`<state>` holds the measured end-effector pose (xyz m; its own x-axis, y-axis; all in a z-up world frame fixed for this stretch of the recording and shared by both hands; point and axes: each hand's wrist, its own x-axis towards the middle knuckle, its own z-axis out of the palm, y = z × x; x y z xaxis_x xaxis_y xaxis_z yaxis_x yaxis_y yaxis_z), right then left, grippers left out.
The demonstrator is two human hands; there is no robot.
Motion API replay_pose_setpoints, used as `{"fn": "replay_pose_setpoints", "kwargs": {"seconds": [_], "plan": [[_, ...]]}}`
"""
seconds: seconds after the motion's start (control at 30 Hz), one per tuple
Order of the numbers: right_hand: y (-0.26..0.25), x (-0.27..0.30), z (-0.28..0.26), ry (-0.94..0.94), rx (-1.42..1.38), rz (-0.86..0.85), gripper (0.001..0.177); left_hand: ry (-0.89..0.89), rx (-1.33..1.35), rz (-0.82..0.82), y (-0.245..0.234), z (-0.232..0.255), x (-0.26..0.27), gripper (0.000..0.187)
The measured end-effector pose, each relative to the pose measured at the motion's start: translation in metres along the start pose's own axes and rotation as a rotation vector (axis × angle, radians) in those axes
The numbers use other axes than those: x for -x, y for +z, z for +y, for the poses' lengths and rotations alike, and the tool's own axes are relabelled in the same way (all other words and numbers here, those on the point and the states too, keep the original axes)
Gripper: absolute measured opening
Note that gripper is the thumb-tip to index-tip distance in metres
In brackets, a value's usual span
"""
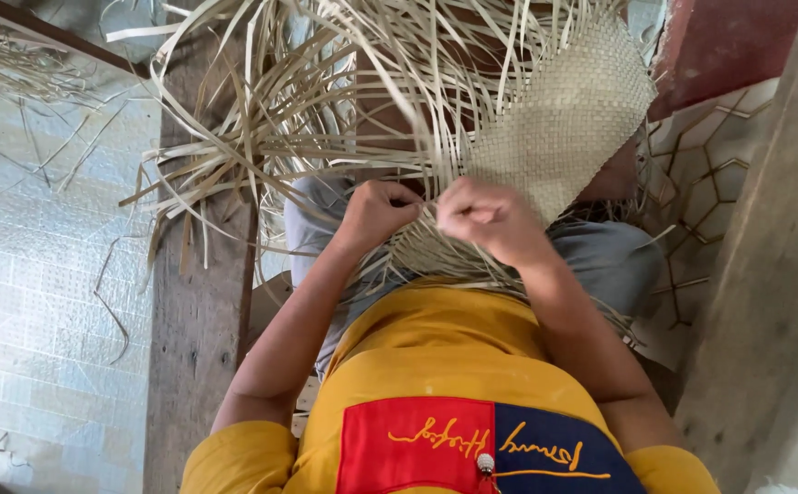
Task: Weaving thin bamboo strips into a patterned mat using both hands.
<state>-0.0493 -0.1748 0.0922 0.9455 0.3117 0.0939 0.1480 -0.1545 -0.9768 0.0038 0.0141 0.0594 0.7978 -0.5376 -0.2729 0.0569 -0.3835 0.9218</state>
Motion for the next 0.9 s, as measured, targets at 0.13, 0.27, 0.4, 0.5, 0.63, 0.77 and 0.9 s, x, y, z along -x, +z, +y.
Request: {"fn": "replay_pose_setpoints", "kwargs": {"seconds": [0.13, 0.27, 0.4, 0.5, 0.63, 0.77, 0.9], "plan": [[-0.004, -0.003, -0.031, 0.175, 0.029, 0.115, 0.017, -0.049, 0.014, 0.045, -0.001, 0.005, 0.002, 0.017], [0.013, 0.001, 0.0, 0.479, 0.325, -0.019, 0.032, 0.029, 0.006, 0.02, -0.004, 0.018, 0.006, 0.016], [0.021, 0.004, 0.009, 0.511, 0.273, 0.026, 0.023, 0.054, -0.107, 0.021, -0.012, -0.005, 0.01, 0.018], [0.017, 0.004, 0.002, 0.573, 0.298, -0.012, 0.015, 0.299, -0.611, 0.07, -0.011, -0.04, 0.002, 0.02], [0.017, 0.003, -0.002, 0.572, 0.262, -0.019, 0.016, 0.413, -0.776, 0.261, 0.004, -0.018, 0.004, 0.008], [0.017, 0.005, 0.012, 0.524, 0.273, 0.002, 0.015, 0.38, -0.766, 0.344, 0.022, -0.01, 0.007, 0.007], [0.01, 0.002, -0.008, 0.573, 0.376, -0.026, 0.012, 0.261, -0.689, 0.401, 0.039, -0.043, 0.002, 0.009]]}}
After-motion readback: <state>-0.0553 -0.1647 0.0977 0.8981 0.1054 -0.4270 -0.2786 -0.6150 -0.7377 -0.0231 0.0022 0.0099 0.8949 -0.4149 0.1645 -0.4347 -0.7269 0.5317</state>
